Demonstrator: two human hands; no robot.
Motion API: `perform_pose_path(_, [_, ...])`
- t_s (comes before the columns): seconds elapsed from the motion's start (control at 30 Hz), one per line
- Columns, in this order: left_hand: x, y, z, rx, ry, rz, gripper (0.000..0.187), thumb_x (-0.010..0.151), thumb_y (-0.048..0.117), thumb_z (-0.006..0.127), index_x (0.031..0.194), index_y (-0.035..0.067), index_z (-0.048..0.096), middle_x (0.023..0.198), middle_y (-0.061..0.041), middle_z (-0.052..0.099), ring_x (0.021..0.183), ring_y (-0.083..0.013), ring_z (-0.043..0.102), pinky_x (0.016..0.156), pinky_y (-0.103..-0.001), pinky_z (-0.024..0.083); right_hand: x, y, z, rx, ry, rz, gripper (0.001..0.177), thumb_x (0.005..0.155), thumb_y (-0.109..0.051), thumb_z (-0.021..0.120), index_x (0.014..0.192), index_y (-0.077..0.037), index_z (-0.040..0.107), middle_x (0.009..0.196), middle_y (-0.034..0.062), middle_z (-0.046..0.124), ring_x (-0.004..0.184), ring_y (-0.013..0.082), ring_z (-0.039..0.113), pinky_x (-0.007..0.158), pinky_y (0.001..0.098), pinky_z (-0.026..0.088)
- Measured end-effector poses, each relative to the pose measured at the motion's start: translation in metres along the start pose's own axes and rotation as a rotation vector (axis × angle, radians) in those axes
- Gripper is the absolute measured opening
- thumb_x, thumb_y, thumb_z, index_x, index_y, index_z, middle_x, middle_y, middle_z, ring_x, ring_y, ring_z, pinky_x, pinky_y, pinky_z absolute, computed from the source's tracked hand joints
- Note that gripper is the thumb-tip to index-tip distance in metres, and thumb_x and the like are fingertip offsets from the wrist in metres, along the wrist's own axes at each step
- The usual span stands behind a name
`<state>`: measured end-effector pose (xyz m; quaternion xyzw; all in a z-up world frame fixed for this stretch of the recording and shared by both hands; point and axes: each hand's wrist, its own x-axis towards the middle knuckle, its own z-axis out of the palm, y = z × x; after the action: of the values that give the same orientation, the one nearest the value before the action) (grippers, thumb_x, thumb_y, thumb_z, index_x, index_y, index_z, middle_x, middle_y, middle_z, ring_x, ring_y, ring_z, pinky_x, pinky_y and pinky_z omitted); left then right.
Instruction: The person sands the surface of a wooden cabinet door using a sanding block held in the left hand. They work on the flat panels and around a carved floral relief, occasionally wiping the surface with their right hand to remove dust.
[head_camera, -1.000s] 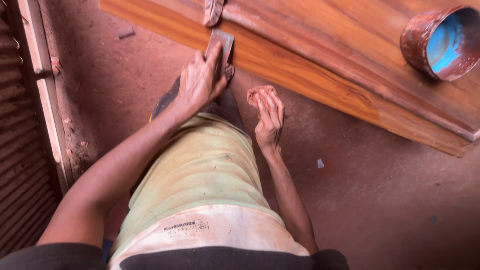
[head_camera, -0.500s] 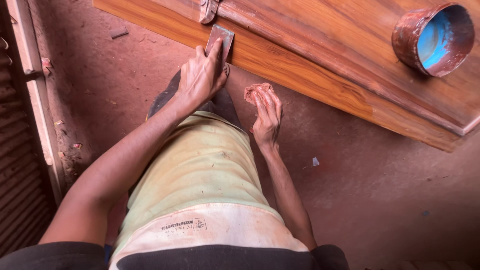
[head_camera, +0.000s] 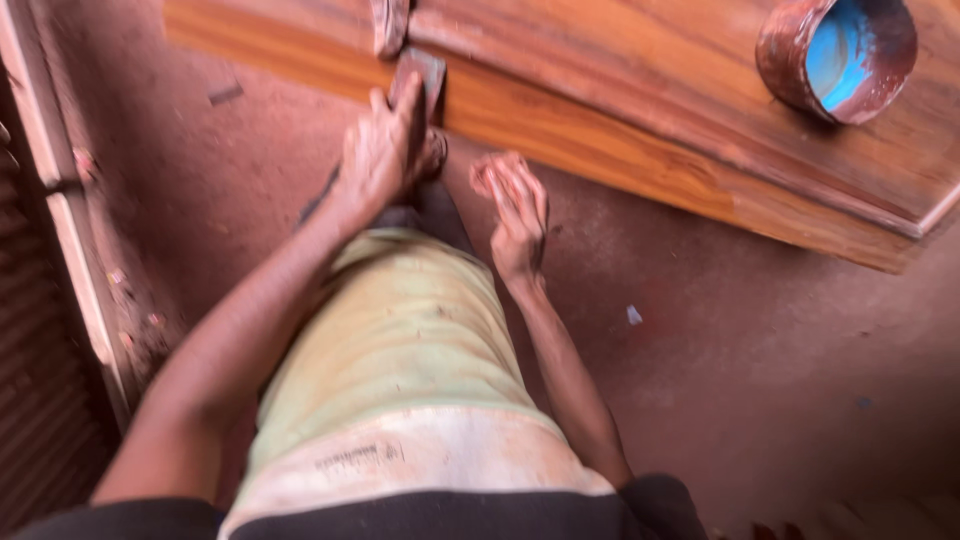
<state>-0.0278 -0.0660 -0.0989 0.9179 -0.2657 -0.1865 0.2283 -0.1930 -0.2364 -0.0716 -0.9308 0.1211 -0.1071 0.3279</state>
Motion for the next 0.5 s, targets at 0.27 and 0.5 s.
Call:
perform_pose_path(0.27, [-0.077, -0.006, -0.064, 0.030, -0.187, -0.164, 0.076, 0.088, 0.026, 0.076, 0.156, 0.020, 0.042, 0.123, -0.026, 0.057, 0.077, -0.0445, 0.067, 0.063, -0.052, 0.057, 0.050, -0.018, 0.060, 0.071, 0.187, -0.041, 0.025, 0.098, -0.005, 0.065, 0.120, -0.010, 0.075, 0.128, 0.0080, 0.071, 0.130, 0.0268, 0.060, 0.116, 0.0419, 0.045])
perform_pose_path(0.5, [-0.068, -0.021, -0.101, -0.022, -0.176, -0.123, 0.074, 0.092, 0.029, 0.077, 0.160, 0.023, 0.047, 0.121, -0.021, 0.059, 0.086, -0.0406, 0.068, 0.077, -0.052, 0.057, 0.065, 0.056, 0.081, -0.228, 0.311, -0.103, 0.029, 0.098, -0.005, 0.064, 0.123, -0.017, 0.072, 0.130, 0.0081, 0.069, 0.119, 0.0244, 0.064, 0.100, 0.0413, 0.052])
